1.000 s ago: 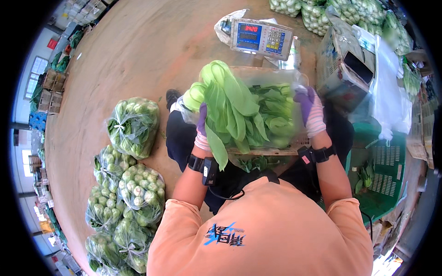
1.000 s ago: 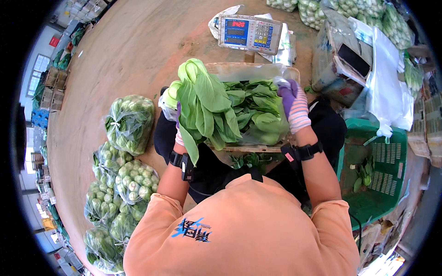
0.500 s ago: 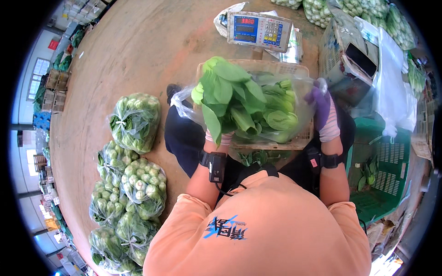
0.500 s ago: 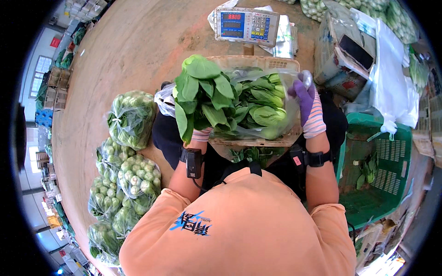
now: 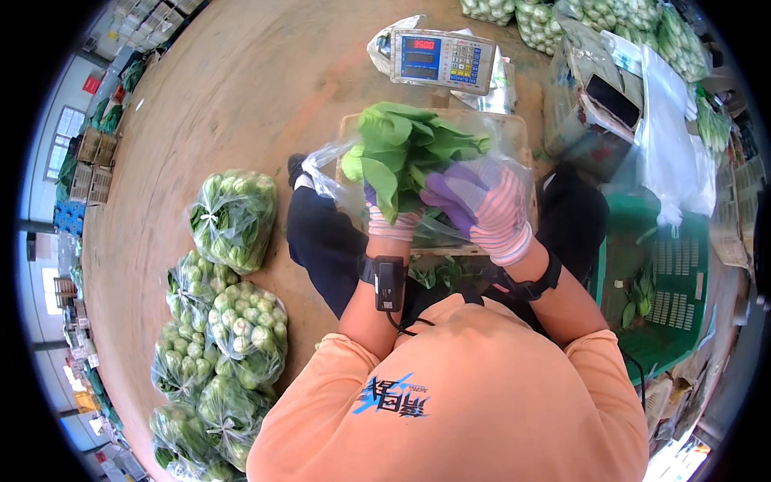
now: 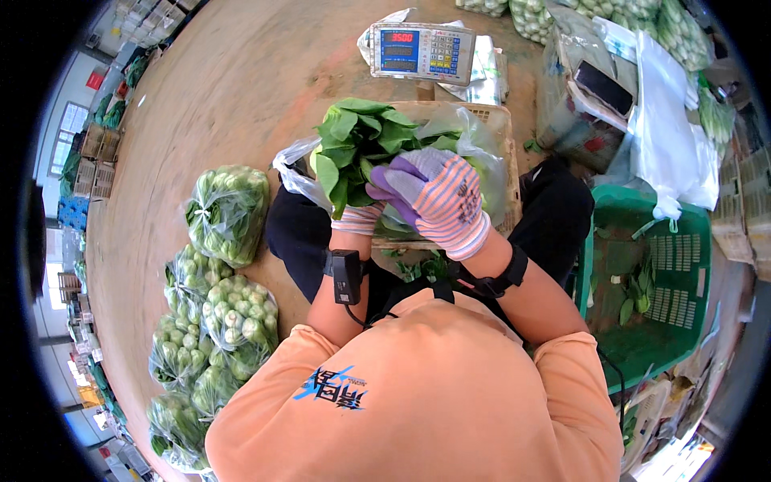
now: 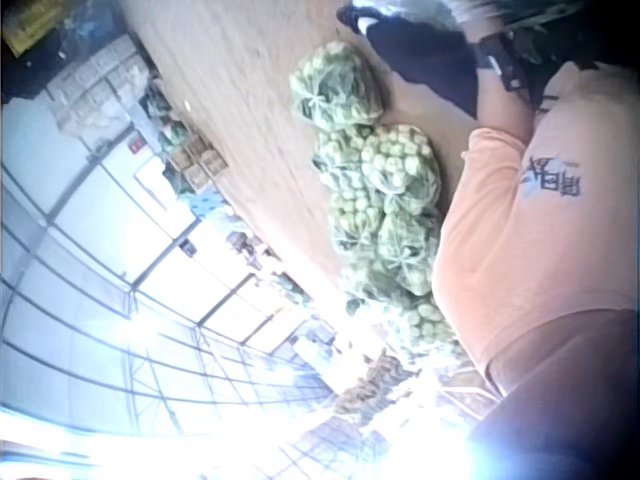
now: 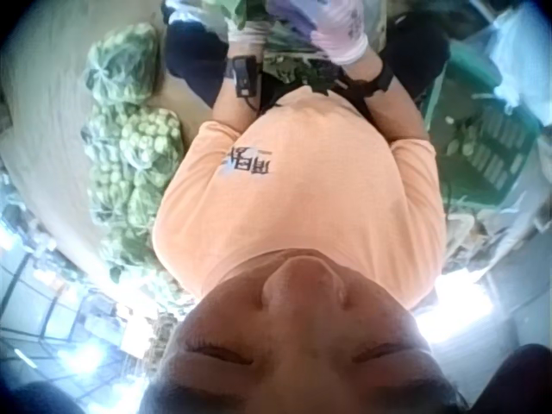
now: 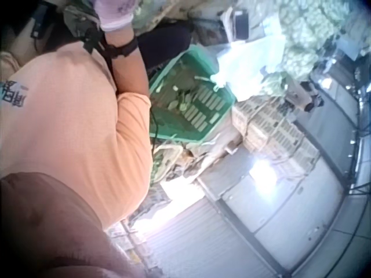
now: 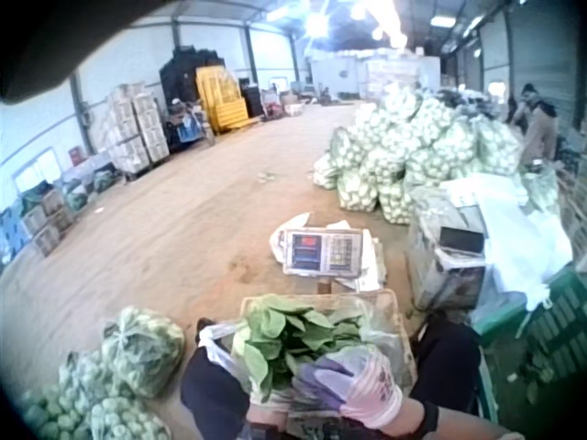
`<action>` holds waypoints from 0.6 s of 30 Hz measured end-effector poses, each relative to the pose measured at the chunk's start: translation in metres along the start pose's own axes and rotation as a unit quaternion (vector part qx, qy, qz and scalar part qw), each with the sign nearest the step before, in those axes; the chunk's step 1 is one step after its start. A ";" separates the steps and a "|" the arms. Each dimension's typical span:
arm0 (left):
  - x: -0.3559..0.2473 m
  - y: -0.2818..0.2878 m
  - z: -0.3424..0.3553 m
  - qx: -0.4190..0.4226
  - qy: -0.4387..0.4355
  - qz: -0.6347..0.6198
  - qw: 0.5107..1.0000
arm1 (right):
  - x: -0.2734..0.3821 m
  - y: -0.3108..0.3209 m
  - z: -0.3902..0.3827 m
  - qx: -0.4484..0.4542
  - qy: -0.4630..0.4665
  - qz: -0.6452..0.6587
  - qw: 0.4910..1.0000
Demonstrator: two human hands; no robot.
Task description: The person trims the ends of bok choy with a knife, places them into a plastic bag, weighs the bag on a scale, and sorts bok choy from a crate into containers.
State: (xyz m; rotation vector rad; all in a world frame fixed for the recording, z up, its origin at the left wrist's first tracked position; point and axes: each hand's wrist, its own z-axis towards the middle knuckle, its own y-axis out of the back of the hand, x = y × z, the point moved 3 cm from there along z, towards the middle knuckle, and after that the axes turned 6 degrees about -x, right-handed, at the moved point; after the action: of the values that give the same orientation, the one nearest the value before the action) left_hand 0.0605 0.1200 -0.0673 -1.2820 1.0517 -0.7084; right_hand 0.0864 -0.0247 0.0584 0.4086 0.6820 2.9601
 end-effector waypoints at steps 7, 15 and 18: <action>0.015 -0.022 -0.015 -0.023 0.010 -0.007 1.000 | 0.019 0.032 -0.022 -0.020 -0.048 0.175 0.983; 0.014 -0.031 0.006 -0.108 0.007 0.057 0.992 | 0.039 0.051 -0.036 0.386 -0.157 0.133 0.899; 0.030 -0.051 0.003 -0.087 -0.005 0.013 0.996 | 0.032 0.048 -0.017 0.122 -0.310 0.096 0.938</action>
State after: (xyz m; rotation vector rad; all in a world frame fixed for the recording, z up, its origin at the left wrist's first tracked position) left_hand 0.0819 0.0852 -0.0241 -1.4171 1.1394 -0.6007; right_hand 0.0506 -0.0711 0.0724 1.4159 0.9488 2.6480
